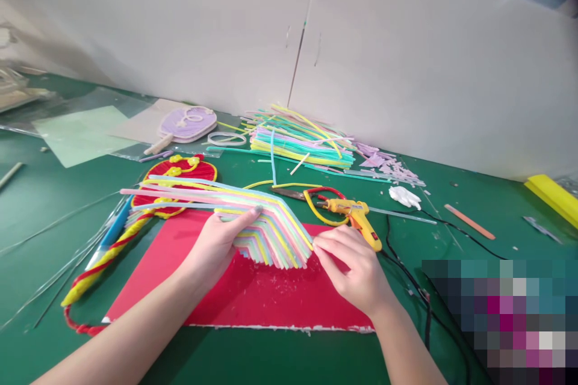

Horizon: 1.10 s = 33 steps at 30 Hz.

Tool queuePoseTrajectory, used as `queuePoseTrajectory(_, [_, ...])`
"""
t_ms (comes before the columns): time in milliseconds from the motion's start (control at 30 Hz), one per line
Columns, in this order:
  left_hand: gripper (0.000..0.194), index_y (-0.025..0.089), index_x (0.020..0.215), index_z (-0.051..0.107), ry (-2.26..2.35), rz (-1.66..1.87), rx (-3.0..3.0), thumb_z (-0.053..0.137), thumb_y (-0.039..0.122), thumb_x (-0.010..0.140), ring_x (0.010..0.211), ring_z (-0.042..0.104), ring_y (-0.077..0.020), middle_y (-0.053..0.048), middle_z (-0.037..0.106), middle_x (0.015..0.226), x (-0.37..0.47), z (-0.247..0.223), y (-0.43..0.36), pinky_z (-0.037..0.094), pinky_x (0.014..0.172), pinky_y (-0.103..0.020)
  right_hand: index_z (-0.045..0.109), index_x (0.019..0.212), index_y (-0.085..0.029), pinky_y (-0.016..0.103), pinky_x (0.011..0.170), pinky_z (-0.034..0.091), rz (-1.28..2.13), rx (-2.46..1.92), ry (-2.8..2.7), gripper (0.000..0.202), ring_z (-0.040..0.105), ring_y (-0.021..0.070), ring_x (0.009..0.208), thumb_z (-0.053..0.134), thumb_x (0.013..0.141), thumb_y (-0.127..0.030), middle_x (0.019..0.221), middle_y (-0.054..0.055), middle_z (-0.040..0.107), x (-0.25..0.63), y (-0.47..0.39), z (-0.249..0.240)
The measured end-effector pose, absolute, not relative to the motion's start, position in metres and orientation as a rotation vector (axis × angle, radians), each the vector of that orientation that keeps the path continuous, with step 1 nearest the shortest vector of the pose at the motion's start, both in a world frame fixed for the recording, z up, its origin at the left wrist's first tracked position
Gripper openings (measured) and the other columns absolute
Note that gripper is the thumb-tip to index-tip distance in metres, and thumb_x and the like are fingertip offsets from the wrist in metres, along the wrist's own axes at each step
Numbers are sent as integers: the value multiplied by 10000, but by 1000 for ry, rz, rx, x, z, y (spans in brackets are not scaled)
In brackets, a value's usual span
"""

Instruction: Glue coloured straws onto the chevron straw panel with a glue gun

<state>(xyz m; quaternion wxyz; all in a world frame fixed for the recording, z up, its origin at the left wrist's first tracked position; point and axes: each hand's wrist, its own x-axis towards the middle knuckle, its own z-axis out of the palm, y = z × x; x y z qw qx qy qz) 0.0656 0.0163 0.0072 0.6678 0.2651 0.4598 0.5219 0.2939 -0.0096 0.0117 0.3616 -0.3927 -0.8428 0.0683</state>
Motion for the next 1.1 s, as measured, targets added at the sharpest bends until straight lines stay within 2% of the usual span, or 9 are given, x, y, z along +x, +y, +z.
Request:
queuePoseTrajectory(300, [288,187,921,713,1059,1168,605,794,323,680,789,713,-203,-42,757,932,65,8,16,550,676,-254,652,968,-210,369,724,492,138,-1050,-2227,193,609,193,789,525,862,-108,850,51,693,294,-11,15])
queuePoseTrajectory(533, [281,174,924,713,1028,1178,614,788,313,692,812,712,-206,-49,756,931,65,8,16,556,719,-261,630,963,-169,366,733,479,99,-1032,-2239,173,604,191,803,561,831,-82,857,57,686,293,-12,17])
queuePoseTrajectory(933, [294,173,922,712,1034,1186,626,794,323,684,842,714,-221,-60,755,952,65,9,16,561,730,-265,647,993,-193,364,750,493,119,-1046,-2279,197,603,185,796,507,884,-108,851,57,686,295,-11,12])
queuePoseTrajectory(1100, [315,172,928,710,1057,1190,622,798,334,672,844,715,-234,-65,755,951,66,10,16,564,732,-281,669,934,-211,379,769,509,151,-1065,-2272,137,618,191,785,538,895,-199,849,59,692,296,-11,12])
